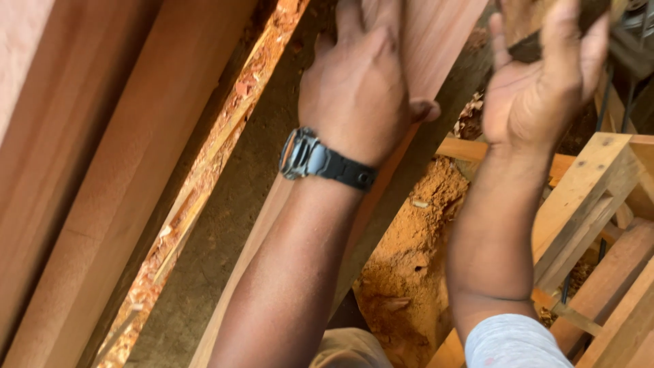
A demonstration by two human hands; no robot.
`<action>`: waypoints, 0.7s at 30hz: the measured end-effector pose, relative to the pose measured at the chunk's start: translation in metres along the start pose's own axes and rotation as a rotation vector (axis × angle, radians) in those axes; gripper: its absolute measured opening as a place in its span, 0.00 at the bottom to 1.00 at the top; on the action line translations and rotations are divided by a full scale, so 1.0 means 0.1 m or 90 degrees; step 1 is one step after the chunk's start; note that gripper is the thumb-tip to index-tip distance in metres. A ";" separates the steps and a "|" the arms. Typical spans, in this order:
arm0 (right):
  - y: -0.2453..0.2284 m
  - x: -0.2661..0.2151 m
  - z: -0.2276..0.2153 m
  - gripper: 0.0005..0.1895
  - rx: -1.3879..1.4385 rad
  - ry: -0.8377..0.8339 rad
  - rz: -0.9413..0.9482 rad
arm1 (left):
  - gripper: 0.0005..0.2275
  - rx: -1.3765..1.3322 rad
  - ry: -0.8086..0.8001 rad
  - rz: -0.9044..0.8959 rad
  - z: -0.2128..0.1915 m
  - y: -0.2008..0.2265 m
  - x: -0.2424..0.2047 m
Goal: Marking and scribing lines on wooden planks using a pen and a marking gauge
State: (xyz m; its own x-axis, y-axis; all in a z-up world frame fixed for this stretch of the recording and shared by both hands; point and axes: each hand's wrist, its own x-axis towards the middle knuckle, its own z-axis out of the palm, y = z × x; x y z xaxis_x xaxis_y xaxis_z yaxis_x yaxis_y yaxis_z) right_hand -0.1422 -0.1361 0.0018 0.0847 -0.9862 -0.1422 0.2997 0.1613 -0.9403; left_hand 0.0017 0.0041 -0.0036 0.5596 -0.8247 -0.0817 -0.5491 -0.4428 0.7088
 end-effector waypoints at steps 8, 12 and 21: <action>-0.16 1.30 -0.50 0.33 -0.796 -0.462 -0.528 | 0.63 -0.044 -0.058 -0.024 -0.12 0.08 0.02; -0.04 1.57 -0.35 0.35 -1.021 -0.470 -0.534 | 0.62 -0.037 -0.050 -0.014 -0.08 0.05 0.03; 0.06 2.13 -0.71 0.17 -1.175 -0.456 -0.662 | 0.63 -0.037 -0.065 -0.027 -0.10 0.05 0.05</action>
State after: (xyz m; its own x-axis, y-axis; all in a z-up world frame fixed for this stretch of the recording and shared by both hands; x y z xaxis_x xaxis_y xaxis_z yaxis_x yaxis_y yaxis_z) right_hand -0.1894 -0.3482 -0.0560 0.8890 -0.4351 0.1428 -0.4558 -0.8706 0.1850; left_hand 0.0078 0.0014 0.0069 0.5142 -0.8382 -0.1816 -0.4877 -0.4600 0.7420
